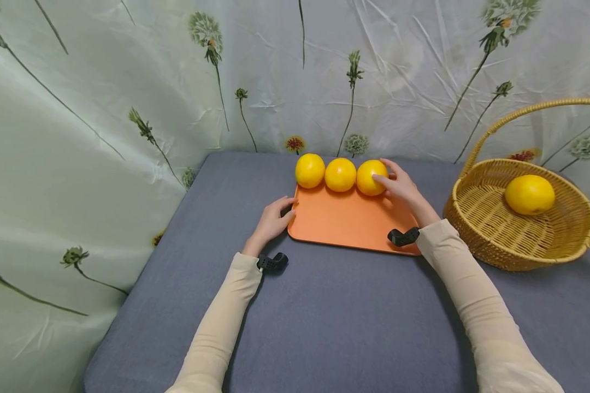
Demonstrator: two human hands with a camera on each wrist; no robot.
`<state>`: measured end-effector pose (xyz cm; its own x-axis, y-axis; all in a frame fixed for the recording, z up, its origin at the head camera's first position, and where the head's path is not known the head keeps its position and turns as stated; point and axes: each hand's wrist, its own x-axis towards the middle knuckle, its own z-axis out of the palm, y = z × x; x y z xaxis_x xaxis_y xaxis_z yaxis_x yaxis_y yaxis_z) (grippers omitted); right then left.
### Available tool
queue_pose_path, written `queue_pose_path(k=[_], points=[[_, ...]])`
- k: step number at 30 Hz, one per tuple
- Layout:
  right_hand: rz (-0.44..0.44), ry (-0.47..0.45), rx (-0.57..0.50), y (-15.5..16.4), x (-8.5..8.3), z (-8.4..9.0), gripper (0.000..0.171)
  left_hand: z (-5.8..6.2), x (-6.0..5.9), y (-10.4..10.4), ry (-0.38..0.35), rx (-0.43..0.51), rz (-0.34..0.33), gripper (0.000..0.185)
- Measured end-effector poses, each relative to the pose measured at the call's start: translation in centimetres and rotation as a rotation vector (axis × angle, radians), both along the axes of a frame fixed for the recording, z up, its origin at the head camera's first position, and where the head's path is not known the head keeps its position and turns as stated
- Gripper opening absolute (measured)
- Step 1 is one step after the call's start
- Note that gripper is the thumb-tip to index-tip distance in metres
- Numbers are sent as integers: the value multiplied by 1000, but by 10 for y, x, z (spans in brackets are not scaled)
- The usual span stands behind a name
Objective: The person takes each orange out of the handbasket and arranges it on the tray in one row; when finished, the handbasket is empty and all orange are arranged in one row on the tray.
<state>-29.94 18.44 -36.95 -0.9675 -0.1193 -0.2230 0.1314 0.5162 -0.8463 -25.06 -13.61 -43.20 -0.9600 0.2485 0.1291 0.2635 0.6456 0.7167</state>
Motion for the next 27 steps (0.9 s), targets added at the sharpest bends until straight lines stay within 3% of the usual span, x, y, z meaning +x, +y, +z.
queue_pose_path(k=[9,17,27], points=[[30,-11,-15,8,2,-4,79,0,-1,0,-4,-1,6,39],[3,-51,-115,15,4,-3,78,0,-1,1,-7,0,2,39],[31,-21,-158,31,15,4,75,1,2,0,-3,10,0,40]])
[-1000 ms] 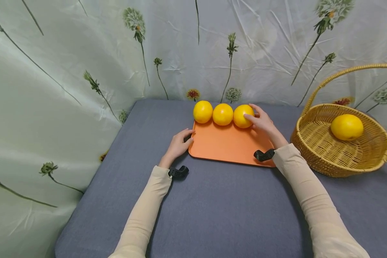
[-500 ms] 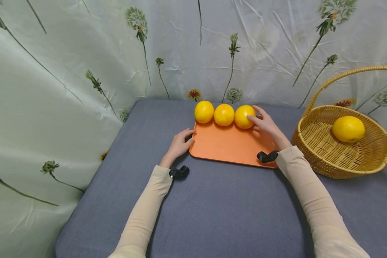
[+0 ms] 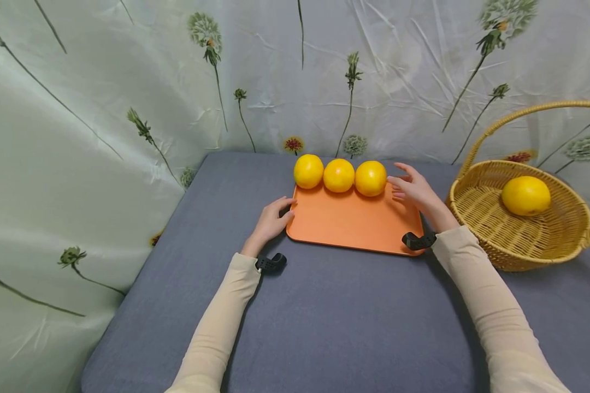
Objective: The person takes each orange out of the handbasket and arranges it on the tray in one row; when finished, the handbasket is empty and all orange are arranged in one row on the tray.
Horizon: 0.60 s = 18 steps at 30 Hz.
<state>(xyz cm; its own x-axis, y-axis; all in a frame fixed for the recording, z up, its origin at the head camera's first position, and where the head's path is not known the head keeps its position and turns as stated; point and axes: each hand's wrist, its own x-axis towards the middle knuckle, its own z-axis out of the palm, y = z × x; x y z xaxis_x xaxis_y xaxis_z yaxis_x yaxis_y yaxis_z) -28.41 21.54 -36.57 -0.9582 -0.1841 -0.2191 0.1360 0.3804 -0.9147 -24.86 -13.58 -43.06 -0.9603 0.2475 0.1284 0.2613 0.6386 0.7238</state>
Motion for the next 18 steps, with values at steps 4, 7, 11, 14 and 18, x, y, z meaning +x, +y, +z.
queue_pose_path(k=[4,7,11,14,18], points=[[-6,26,16,6,4,4,74,-1,0,0,5,-4,1,40],[-13,44,16,10,6,6,72,-1,0,0,0,-13,6,40],[-20,82,25,16,8,7,68,-1,0,0,-12,-19,12,40],[-26,104,36,22,10,8,67,-1,0,1,-14,-20,13,40],[-31,134,44,28,13,11,66,-1,-1,1,-12,-15,9,40]])
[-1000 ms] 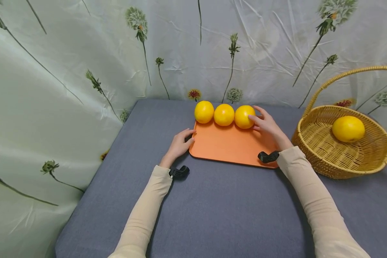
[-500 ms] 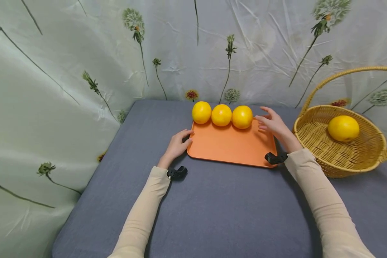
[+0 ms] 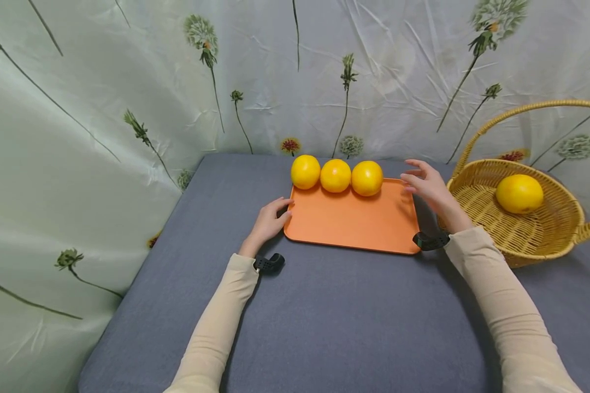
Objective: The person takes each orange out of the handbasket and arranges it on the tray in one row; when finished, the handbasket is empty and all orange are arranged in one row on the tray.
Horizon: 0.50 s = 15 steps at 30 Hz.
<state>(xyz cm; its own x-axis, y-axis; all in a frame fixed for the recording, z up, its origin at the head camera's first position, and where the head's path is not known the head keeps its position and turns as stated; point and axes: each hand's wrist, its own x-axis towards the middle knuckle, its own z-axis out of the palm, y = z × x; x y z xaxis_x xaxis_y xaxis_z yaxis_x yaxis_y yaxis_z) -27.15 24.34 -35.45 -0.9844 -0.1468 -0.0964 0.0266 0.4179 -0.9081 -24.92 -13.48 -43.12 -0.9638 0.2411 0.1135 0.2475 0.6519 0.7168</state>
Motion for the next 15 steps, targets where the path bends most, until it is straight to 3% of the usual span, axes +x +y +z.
queue_pose_path(k=[15], points=[[-33,81,-11,16,19,19,62,0,0,1,4,-3,2,39]])
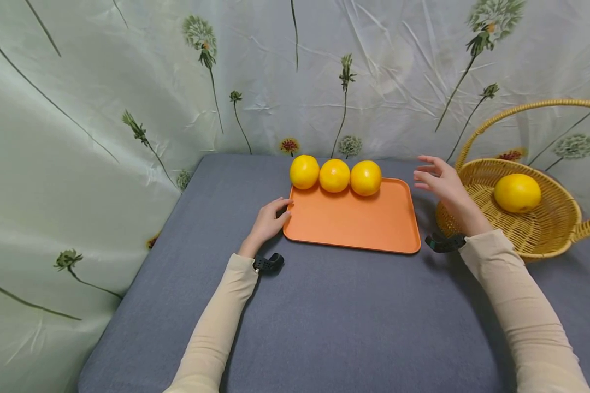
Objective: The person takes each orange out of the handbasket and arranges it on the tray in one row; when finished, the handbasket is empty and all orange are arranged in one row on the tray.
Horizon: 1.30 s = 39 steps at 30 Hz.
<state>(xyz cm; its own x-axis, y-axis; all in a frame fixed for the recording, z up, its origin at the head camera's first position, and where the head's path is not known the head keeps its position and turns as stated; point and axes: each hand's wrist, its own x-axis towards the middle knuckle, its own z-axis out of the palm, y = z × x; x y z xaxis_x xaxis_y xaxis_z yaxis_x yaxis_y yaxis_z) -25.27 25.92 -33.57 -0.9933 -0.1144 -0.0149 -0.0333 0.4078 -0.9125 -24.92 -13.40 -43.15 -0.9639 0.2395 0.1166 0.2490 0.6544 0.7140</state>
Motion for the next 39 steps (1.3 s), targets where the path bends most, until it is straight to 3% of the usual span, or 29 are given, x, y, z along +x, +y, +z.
queue_pose_path(k=[5,14,26,39], points=[[1,18,1,8,7,6,58,0,0,0,-2,1,1,39],[3,21,122,28,20,17,60,0,0,-2,2,-6,4,40],[-48,103,64,62,30,24,41,-2,1,-4,0,-12,8,39],[-119,64,102,100,34,27,39,-3,1,-4,-12,-11,11,40]])
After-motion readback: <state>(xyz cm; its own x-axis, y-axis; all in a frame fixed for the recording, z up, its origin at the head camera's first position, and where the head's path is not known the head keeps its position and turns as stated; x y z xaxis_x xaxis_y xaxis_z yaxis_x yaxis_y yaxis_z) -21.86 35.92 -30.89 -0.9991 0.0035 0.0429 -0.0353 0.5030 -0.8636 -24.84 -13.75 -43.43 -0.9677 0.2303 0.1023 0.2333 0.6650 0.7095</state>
